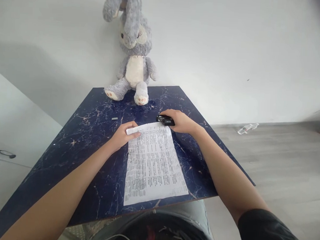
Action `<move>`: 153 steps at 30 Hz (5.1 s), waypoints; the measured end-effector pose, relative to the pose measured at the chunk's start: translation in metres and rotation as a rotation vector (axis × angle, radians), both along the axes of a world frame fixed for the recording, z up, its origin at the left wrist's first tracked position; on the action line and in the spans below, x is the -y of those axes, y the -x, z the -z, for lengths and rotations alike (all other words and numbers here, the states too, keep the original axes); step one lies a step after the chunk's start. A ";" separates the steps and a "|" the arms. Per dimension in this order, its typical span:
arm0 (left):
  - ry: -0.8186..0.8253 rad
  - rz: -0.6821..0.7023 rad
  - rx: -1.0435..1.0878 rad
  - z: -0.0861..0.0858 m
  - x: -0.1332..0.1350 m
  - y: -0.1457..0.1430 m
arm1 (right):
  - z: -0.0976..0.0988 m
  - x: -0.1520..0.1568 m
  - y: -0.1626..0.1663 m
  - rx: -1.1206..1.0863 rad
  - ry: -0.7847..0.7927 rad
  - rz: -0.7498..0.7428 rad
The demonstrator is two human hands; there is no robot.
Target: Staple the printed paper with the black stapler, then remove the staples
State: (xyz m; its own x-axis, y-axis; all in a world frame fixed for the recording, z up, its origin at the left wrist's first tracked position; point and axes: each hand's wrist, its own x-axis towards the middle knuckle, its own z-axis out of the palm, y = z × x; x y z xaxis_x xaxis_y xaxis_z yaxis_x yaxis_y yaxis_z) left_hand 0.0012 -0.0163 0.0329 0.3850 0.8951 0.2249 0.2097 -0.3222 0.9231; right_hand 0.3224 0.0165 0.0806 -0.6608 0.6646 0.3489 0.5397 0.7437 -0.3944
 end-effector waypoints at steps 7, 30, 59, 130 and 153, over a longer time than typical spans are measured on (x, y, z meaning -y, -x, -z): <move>-0.188 -0.038 -0.115 -0.006 0.004 -0.006 | -0.018 0.011 -0.002 0.151 0.058 -0.125; -0.445 -0.126 -0.150 0.000 0.000 -0.005 | -0.024 0.018 0.002 0.129 0.168 -0.086; -0.373 -0.121 -0.115 0.001 0.002 -0.009 | -0.031 0.023 0.010 0.132 0.220 -0.045; -0.462 0.280 -0.167 0.001 0.010 -0.014 | -0.039 0.023 0.015 0.242 0.750 -0.181; -0.443 0.030 -0.836 0.015 0.007 -0.009 | 0.007 0.027 0.072 -0.139 0.318 0.573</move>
State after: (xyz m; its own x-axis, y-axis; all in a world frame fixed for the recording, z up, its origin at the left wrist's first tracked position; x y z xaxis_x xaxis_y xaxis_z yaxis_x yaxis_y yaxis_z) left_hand 0.0102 -0.0236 0.0177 0.5965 0.7815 0.1831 0.7341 -0.6234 0.2693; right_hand 0.2500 -0.0105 0.0738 -0.1357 0.9816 0.1342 0.7432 0.1904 -0.6414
